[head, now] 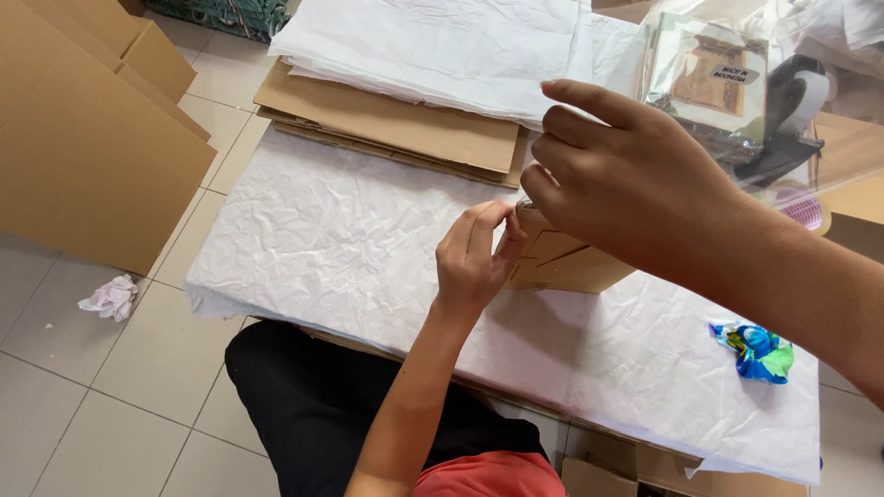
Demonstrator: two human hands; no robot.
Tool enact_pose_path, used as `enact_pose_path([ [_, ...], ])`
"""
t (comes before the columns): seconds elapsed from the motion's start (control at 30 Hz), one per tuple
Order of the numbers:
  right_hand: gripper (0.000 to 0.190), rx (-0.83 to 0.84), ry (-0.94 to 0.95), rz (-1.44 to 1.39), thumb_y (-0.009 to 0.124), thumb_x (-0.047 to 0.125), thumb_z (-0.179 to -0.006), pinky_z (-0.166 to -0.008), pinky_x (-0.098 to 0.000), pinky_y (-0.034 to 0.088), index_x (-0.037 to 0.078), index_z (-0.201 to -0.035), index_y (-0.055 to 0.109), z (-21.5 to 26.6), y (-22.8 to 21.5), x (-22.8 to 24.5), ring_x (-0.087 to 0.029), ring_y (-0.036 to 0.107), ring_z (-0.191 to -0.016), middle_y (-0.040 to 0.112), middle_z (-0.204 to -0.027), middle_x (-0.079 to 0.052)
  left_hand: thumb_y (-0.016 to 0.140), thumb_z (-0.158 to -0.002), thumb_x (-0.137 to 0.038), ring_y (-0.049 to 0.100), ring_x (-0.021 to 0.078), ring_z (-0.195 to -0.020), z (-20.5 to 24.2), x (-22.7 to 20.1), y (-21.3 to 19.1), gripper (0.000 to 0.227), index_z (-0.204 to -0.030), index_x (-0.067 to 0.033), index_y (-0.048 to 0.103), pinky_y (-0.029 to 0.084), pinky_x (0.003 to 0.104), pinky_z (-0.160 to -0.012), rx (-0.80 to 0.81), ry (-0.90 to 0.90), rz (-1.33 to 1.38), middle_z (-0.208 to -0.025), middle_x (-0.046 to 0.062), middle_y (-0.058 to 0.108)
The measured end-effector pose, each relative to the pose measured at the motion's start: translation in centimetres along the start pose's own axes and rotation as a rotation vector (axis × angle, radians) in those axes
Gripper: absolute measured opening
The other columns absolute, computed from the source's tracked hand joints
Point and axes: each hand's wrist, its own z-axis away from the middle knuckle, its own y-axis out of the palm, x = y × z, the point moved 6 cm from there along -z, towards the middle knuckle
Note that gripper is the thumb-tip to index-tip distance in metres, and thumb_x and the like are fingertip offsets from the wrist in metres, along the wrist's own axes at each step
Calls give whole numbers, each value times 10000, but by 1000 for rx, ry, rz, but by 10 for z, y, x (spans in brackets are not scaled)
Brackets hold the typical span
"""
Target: The person wraps a picture frame in a plastic sleeve, secures the edge with tape, applies stickers to the back, and then places the wrapped frame onto a sheet of white tissue paper.
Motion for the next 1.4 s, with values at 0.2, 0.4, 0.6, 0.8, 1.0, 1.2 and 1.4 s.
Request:
enact_pose_path([
  [0.2, 105, -132, 132, -1, 708, 103, -983, -1262, -343, 390, 203, -1009, 690, 11, -9, 6, -142, 687, -1128, 715, -1038, 45, 591, -1043, -76, 726, 256, -908, 12, 12, -2, 106, -1059, 11, 649, 645, 315, -795, 9, -227, 333, -1010, 149, 709],
  [0.4, 101, -91, 250, -15, 722, 158, -956, -1333, -415, 303, 224, -1028, 749, 23, 19, 8, -162, 721, -1126, 758, -1039, 15, 669, -953, -29, 605, 79, -738, 54, 28, 45, 216, -1159, -93, 683, 476, 253, -643, 464, -615, 779, -813, -38, 658],
  [0.6, 215, 17, 149, -408, 629, -35, -803, -1310, -484, 287, 152, -722, 699, 30, -2, 6, -232, 709, -1079, 756, -864, -29, 721, -975, -105, 390, 135, -608, -2, -10, 11, 101, -923, -56, 650, 367, 304, -559, 298, -383, 565, -691, 1, 515],
  [0.8, 321, -208, 283, -518, 771, 63, -974, -1235, -481, 371, 126, -1283, 709, 65, -13, 0, -198, 736, -1067, 774, -1052, -59, 721, -953, -44, 686, 265, -809, -11, -22, -14, 262, -1207, -102, 689, 532, 377, -647, 340, -161, 150, -982, 63, 725],
  [1.0, 314, -390, 268, -741, 776, 154, -983, -1179, -477, 425, 71, -1266, 667, 87, 17, 17, -154, 755, -1020, 787, -1057, -10, 640, -959, -56, 677, 292, -800, 2, -28, -7, 197, -1148, -65, 693, 502, 403, -596, 421, -125, 109, -946, 75, 718],
  [1.2, 308, -450, 242, -847, 785, 100, -944, -1073, -459, 553, 40, -1231, 690, 100, 17, 22, -173, 759, -1063, 792, -1065, -56, 599, -841, 16, 658, 303, -787, 9, -38, 0, 379, -1201, -75, 672, 504, 436, -617, 481, -106, 73, -921, 78, 691],
  [1.4, 184, -478, 419, -667, 718, 123, -1020, -1172, -423, 353, 63, -1186, 766, 105, 1, 53, -267, 750, -1149, 796, -1170, -74, 630, -972, -112, 675, 255, -783, 9, -50, 2, 285, -1244, -123, 714, 467, 406, -626, 390, -97, -72, -1006, 37, 745],
])
